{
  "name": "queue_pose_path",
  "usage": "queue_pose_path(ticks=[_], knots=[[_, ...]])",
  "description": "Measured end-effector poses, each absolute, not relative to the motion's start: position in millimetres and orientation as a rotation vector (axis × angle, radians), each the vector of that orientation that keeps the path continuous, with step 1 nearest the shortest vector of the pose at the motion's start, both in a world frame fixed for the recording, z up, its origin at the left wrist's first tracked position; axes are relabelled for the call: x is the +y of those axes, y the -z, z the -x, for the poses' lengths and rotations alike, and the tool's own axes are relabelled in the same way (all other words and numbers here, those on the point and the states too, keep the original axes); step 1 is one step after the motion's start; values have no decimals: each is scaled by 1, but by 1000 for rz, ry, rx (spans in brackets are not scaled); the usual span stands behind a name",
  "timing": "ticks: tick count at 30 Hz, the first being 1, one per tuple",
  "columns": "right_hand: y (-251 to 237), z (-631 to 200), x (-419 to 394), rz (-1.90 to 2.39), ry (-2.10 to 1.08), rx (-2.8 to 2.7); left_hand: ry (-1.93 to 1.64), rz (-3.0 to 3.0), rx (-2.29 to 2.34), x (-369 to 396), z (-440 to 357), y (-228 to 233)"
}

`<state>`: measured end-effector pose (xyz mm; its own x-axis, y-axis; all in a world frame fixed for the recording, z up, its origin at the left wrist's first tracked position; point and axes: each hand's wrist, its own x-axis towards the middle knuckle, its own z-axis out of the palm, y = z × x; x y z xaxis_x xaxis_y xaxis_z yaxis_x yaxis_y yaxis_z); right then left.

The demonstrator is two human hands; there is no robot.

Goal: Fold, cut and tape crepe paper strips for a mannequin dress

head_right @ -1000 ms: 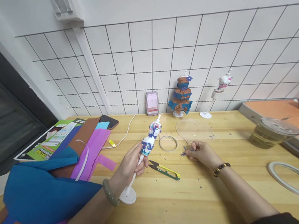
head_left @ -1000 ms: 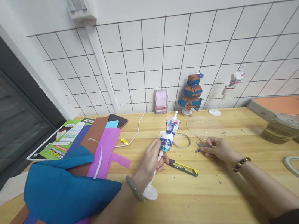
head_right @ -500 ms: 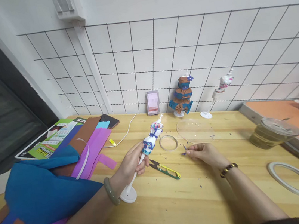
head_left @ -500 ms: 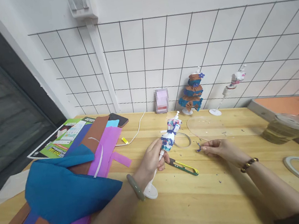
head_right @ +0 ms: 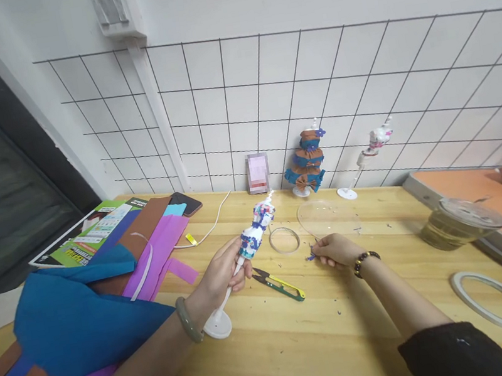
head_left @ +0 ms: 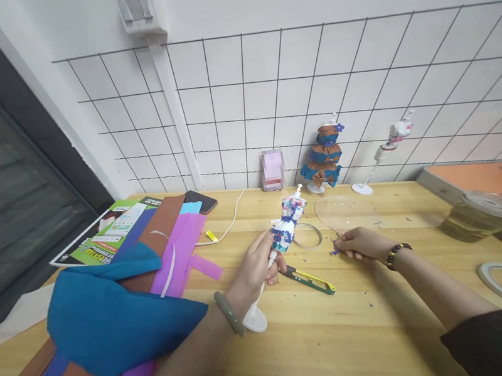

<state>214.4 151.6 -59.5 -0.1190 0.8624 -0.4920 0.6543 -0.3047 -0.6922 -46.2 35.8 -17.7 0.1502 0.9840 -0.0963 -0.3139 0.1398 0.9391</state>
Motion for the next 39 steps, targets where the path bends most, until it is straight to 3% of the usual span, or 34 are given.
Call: queue_pose_path(ticks=[14, 24, 31, 39], knots=[[64, -224, 107, 1660, -1645, -1400, -1155, -950, 918, 35, 47, 16], [53, -214, 87, 1680, -1774, -1517, -1127, -935, 934, 33, 43, 18], [30, -210, 70, 1703, -1654, -1806, -1133, -841, 875, 34, 44, 16], [5, -139, 59, 1456, -1378, -1847, -1022, -650, 604, 35, 48, 13]])
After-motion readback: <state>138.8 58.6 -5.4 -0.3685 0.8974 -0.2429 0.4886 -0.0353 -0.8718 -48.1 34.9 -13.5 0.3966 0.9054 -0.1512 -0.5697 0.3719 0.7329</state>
